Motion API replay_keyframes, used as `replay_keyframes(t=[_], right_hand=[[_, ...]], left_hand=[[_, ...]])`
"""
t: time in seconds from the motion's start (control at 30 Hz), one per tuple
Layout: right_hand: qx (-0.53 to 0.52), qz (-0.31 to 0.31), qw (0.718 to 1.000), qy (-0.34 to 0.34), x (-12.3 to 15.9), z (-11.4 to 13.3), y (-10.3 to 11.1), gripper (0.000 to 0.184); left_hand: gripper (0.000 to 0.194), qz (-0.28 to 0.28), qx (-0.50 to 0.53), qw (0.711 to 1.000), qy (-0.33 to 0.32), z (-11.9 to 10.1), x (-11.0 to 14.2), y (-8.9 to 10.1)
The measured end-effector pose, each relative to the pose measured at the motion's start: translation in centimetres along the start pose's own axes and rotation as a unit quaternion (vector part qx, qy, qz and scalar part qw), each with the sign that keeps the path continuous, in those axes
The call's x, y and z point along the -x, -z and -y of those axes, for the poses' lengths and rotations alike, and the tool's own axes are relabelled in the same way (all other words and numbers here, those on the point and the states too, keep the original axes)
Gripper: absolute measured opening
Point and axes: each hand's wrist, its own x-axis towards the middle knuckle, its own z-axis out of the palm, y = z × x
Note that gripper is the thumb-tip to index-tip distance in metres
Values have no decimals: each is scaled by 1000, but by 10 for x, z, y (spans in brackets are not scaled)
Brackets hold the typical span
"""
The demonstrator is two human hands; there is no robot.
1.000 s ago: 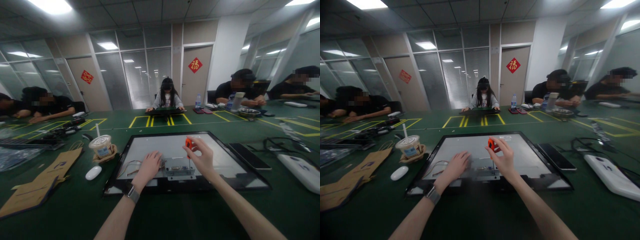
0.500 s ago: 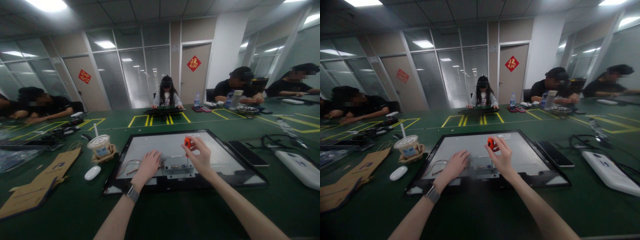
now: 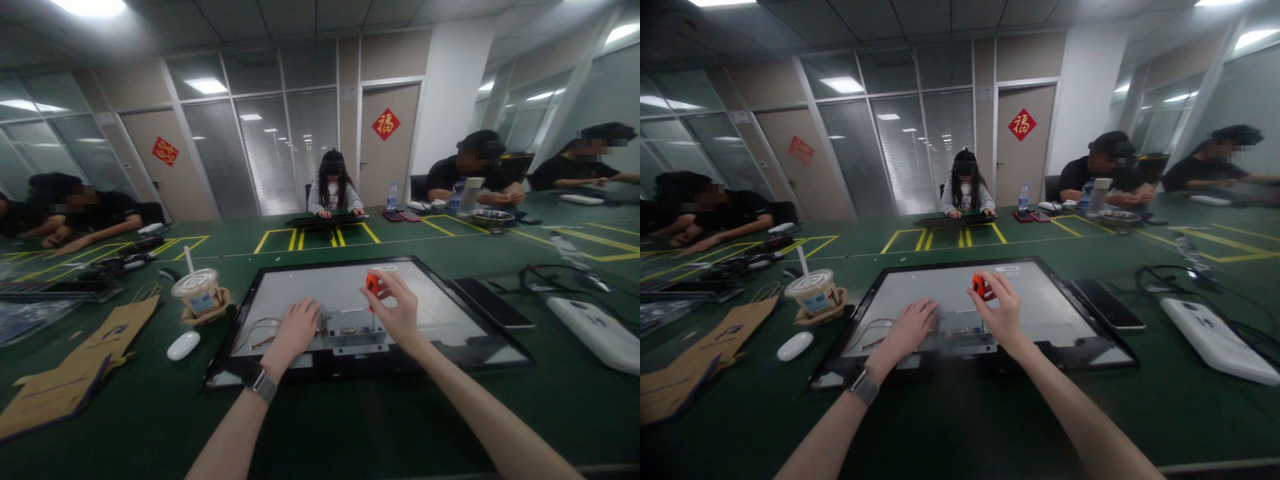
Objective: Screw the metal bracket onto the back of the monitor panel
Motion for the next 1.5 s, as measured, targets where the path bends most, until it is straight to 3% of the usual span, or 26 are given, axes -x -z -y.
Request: replay_keyframes(t=[0.17,0.27,0.37,0.53,0.7,1.0,1.13,1.37,1.5], right_hand=[[-116,48,988,-92,-1,-2,1,19],[-249,82,949,-177,-6,-3,3,14],[-315,89,916,-232,-14,-3,5,17],[-329,106,903,-256,-22,-3,9,29],[-382,124,872,-278,-22,4,7,26],[-349,91,893,-269,-20,-3,5,25],[-338,104,900,-255,-20,-3,5,29],[-369,123,876,-284,-18,4,2,31],[-358,138,882,-274,-15,5,0,36]], left_hand=[[40,8,2,1000,4,0,-1,1],[41,11,4,1000,4,-1,-1,2],[41,15,5,1000,6,-1,-1,4],[41,8,7,1000,4,0,0,4],[40,8,3,1000,4,0,0,3],[40,10,-7,1000,-5,0,0,3],[40,4,1,1000,-2,-1,1,4],[40,8,7,1000,3,0,0,3],[40,7,6,1000,4,0,0,2]])
